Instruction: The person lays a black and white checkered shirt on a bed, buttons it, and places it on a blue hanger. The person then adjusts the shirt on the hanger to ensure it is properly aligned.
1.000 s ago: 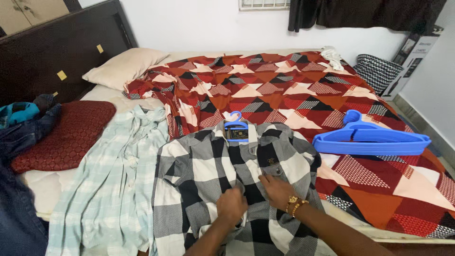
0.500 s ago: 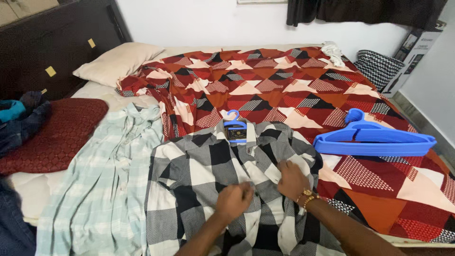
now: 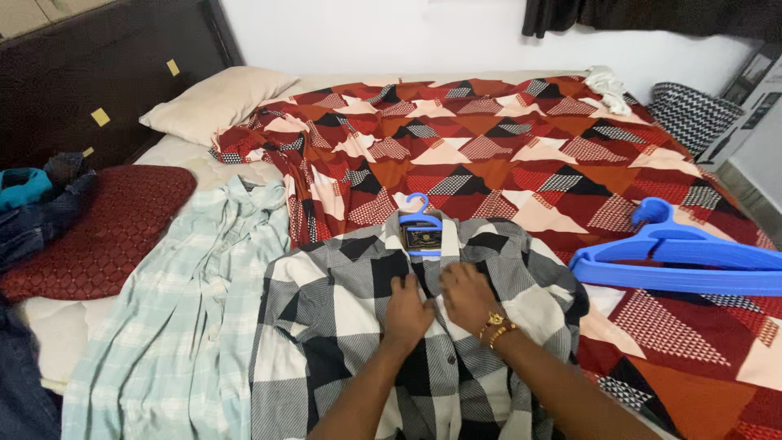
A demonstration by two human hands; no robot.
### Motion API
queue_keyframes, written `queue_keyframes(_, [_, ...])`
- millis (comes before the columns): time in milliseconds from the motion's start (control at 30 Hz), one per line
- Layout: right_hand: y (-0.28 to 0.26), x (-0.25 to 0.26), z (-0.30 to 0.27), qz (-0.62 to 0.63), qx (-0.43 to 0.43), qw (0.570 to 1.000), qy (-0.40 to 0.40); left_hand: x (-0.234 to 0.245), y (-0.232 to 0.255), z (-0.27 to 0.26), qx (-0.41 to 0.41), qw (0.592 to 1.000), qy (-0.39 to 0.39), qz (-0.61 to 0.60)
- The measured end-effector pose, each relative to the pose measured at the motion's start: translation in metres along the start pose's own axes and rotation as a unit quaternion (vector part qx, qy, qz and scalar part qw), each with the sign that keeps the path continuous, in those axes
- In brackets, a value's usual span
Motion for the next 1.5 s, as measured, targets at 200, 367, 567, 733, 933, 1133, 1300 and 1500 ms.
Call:
queue_keyframes(200, [0.035,-0.025,-0.036,0.011,-0.145,0.987,0.070,-0.002,-0.031,-0.014,0.154,0.988,0.020,0.027])
queue_keyframes(367, [0.047,-0.038,-0.047,0.108,-0.268,0.948,0.137,0.007,-0.026,-0.004,0.111,0.989,0.066,0.073])
queue_keyframes(567, [0.055,-0.032,-0.043,0.118,-0.250,0.954,0.117,-0.005,-0.005,0.035,-0.057,0.981,0.092,0.161])
queue_keyframes(733, [0.065,-0.036,-0.040,0.157,-0.300,0.940,0.041,-0.038,-0.021,0.067,-0.077,0.967,0.091,0.223])
queue_keyframes(933, [0.084,-0.036,-0.018,0.062,-0.272,0.960,-0.015,-0.052,-0.025,0.092,-0.062,0.965,0.076,0.242])
queue_keyframes(1133, [0.059,-0.030,-0.005,0.130,-0.432,0.886,0.105,-0.046,-0.021,0.098,-0.129,0.979,0.135,0.078])
queue_keyframes(1300, [0.062,-0.066,-0.005,0.529,-0.561,0.598,0.219,-0.078,-0.024,0.138,0.221,0.898,0.050,-0.376])
queue_keyframes(1500, [0.051,-0.070,-0.028,0.285,-0.466,0.837,0.036,-0.071,-0.062,0.105,0.100,0.967,-0.036,-0.232])
Point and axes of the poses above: each hand's wrist, its own z-axis towards the middle knuckle, its own x-axis out of the back of the hand, y = z × x, the point moved 1 cm from there along z, towards the middle knuckle, and after that the axes turned 11 degrees about y, right-handed, at the moved point
